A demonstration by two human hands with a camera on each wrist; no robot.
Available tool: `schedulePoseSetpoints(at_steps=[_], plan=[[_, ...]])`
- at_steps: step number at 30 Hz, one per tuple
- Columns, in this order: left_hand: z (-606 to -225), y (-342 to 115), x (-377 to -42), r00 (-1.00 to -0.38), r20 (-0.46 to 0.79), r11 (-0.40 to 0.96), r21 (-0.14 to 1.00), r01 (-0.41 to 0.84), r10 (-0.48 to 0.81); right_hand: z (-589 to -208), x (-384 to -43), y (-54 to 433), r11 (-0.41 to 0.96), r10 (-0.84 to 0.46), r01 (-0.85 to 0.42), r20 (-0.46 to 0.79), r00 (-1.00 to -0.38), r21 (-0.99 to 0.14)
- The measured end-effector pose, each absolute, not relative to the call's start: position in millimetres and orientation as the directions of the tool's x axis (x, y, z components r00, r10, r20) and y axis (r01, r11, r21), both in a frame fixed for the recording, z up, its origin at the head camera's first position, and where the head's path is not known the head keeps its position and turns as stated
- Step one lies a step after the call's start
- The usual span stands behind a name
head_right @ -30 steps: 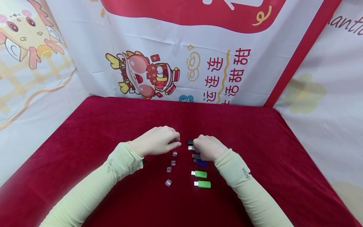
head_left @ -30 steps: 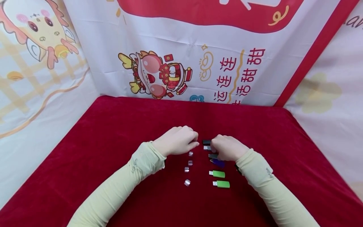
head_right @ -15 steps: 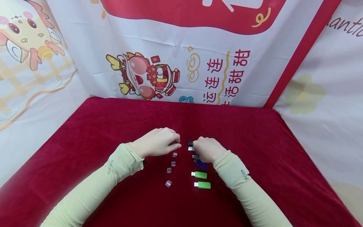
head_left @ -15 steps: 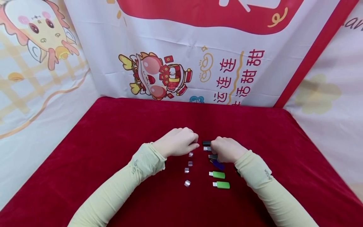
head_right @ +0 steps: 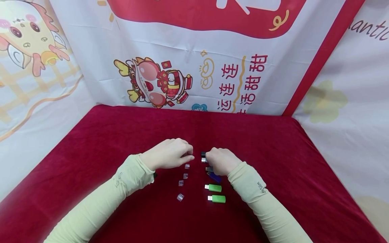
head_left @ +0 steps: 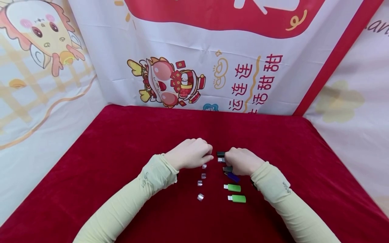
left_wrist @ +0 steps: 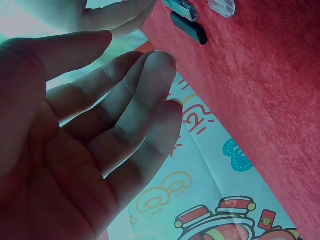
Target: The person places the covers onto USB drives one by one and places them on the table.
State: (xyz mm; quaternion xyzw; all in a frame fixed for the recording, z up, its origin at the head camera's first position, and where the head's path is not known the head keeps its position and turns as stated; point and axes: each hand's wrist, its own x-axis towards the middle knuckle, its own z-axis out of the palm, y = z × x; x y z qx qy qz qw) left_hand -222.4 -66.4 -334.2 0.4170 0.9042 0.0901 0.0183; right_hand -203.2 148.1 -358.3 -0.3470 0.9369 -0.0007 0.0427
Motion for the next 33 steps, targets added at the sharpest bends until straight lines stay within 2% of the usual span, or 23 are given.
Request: schedulePoseSetpoints(at_steps=[10, 20, 33], plan=[[-334, -66, -223, -0.655, 0.047, 0.638, 0.182, 0.748, 0.754, -355, -202, 148, 0.751, -0.658, -0.660, -0.090, -0.747, -0.008], [-335, -65, -224, -0.662, 0.029, 0.648, 0.176, 0.741, 0.749, -345, -205, 153, 0.757, -0.653, -0.649, -0.045, -0.756, -0.078], [-337, -65, -225, -0.655, 0.028, 0.642, 0.172, 0.747, 0.755, -328, -205, 157, 0.768, -0.634, -0.632, 0.018, -0.773, -0.102]])
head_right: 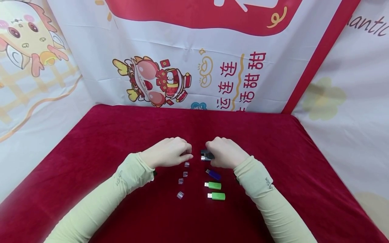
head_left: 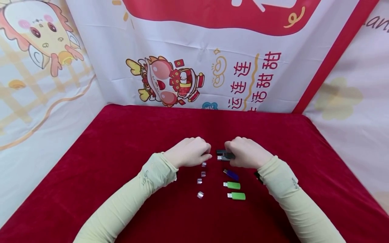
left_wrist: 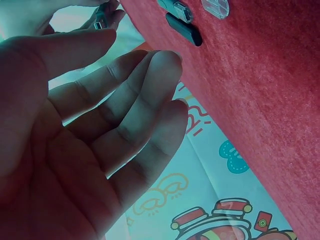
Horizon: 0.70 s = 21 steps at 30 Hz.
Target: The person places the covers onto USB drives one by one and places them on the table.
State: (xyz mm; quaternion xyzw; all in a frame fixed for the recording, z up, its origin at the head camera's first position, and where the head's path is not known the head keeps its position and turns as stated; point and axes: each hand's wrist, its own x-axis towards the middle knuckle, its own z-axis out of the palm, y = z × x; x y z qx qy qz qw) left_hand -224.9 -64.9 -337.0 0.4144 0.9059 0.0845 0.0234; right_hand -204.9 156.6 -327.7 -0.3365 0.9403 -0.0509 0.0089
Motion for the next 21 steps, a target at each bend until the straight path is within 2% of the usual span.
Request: schedulePoseSetpoints(at_steps=[8, 16, 21], plan=[[-344, -63, -227, -0.658, -0.013, 0.650, 0.173, 0.740, 0.753, -325, -203, 155, 0.766, -0.634, -0.634, 0.041, -0.772, -0.110], [-350, -64, -228, -0.680, -0.090, 0.685, 0.093, 0.722, 0.728, -323, -201, 155, 0.760, -0.641, -0.646, 0.075, -0.764, -0.079], [-354, -63, -229, -0.674, -0.089, 0.680, 0.081, 0.729, 0.733, -322, -201, 156, 0.760, -0.641, -0.645, 0.077, -0.764, -0.076]])
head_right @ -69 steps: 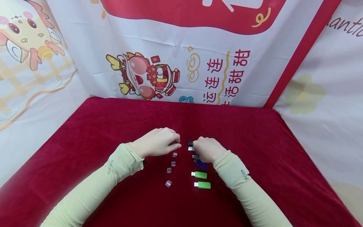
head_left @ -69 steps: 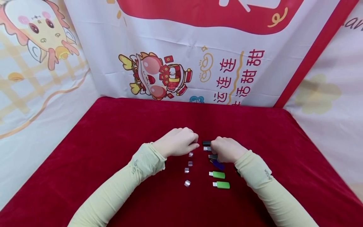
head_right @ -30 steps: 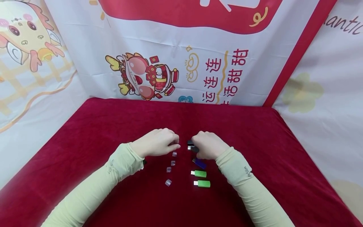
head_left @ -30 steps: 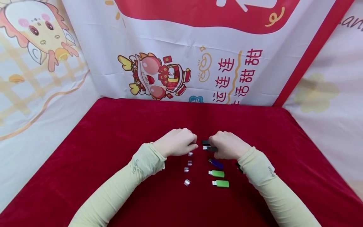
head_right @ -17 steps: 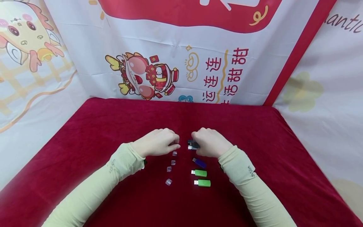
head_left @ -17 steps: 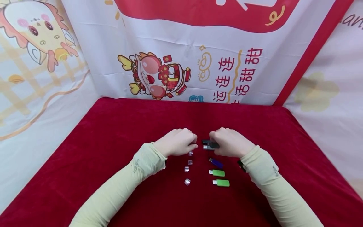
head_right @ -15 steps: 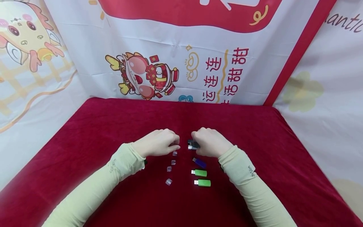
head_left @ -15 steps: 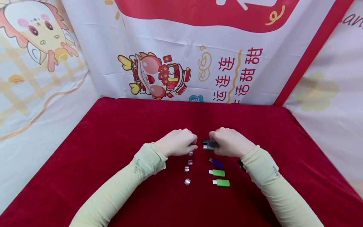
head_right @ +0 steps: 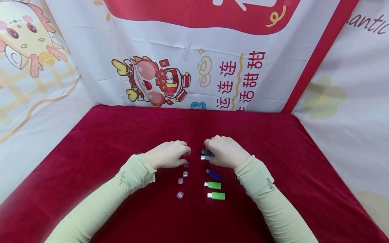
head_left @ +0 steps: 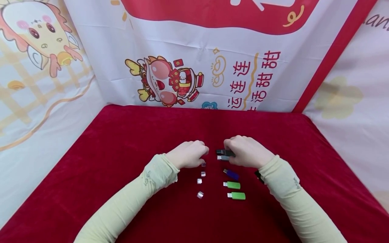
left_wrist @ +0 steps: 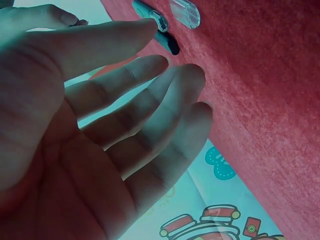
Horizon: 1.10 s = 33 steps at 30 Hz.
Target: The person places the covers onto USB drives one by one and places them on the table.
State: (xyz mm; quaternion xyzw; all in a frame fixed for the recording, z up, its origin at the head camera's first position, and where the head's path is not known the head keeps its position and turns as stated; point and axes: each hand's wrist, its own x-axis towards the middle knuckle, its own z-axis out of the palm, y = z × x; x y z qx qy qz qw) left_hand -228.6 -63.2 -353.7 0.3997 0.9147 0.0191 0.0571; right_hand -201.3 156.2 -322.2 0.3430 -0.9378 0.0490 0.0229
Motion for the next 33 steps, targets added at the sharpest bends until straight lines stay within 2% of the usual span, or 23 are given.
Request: schedulePoseSetpoints(at_steps=[10, 16, 20, 33], plan=[[-359, -62, -225, -0.641, -0.093, 0.647, 0.096, 0.756, 0.762, -321, -201, 154, 0.765, -0.635, -0.638, 0.065, -0.770, -0.091], [-368, -57, -221, -0.604, -0.046, 0.605, 0.026, 0.796, 0.796, -322, -200, 154, 0.767, -0.631, -0.634, 0.062, -0.773, -0.100], [-370, -55, -218, -0.607, -0.013, 0.607, -0.017, 0.795, 0.795, -323, -199, 153, 0.762, -0.636, -0.639, 0.064, -0.769, -0.100], [-372, -55, -218, -0.599, -0.016, 0.599, -0.032, 0.800, 0.800, -324, -199, 153, 0.760, -0.640, -0.642, 0.053, -0.766, -0.105]])
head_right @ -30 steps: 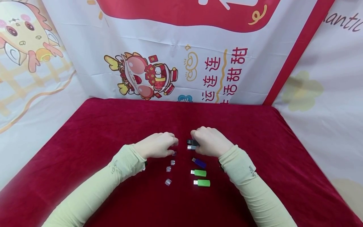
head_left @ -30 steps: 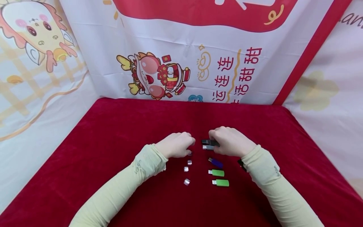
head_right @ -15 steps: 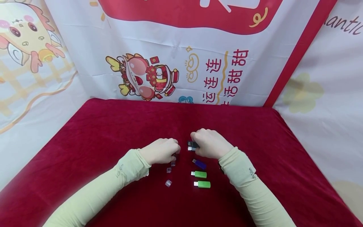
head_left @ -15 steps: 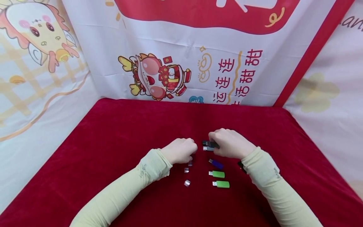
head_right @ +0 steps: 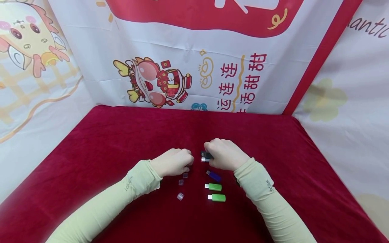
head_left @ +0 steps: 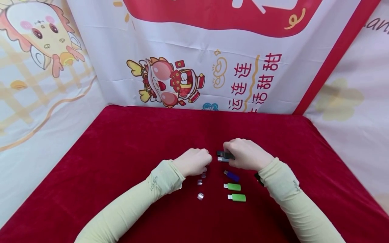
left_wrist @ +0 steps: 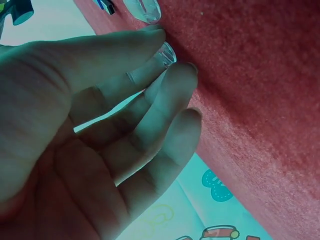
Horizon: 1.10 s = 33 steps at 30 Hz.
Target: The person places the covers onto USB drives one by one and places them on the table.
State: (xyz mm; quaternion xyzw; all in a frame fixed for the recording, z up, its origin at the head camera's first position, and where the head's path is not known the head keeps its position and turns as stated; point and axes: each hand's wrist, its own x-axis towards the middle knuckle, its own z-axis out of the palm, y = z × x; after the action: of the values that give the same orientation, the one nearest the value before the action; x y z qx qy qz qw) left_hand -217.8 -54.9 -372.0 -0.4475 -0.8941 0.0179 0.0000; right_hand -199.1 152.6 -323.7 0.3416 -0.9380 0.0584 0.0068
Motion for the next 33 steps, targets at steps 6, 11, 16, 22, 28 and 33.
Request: schedulePoseSetpoints(at_steps=[6, 11, 16, 22, 28, 33], plan=[[-372, -58, -219, -0.592, -0.027, 0.592, 0.045, 0.804, 0.806, -325, -198, 153, 0.758, -0.641, -0.644, 0.057, -0.765, -0.103], [-372, -60, -220, -0.570, -0.021, 0.568, 0.123, 0.814, 0.821, -327, -198, 152, 0.757, -0.644, -0.645, 0.048, -0.764, -0.105], [-368, -61, -220, -0.573, -0.024, 0.569, 0.160, 0.807, 0.819, -329, -197, 153, 0.759, -0.643, -0.644, 0.047, -0.765, -0.100], [-362, -61, -225, -0.575, -0.010, 0.568, 0.176, 0.804, 0.818, -328, -198, 154, 0.763, -0.638, -0.638, 0.044, -0.769, -0.104], [-351, -61, -228, -0.554, 0.067, 0.533, 0.197, 0.823, 0.830, -324, -201, 154, 0.764, -0.635, -0.637, 0.055, -0.770, -0.102], [-344, -63, -229, -0.520, 0.093, 0.491, 0.227, 0.841, 0.849, -323, -202, 155, 0.765, -0.634, -0.634, 0.042, -0.772, -0.115]])
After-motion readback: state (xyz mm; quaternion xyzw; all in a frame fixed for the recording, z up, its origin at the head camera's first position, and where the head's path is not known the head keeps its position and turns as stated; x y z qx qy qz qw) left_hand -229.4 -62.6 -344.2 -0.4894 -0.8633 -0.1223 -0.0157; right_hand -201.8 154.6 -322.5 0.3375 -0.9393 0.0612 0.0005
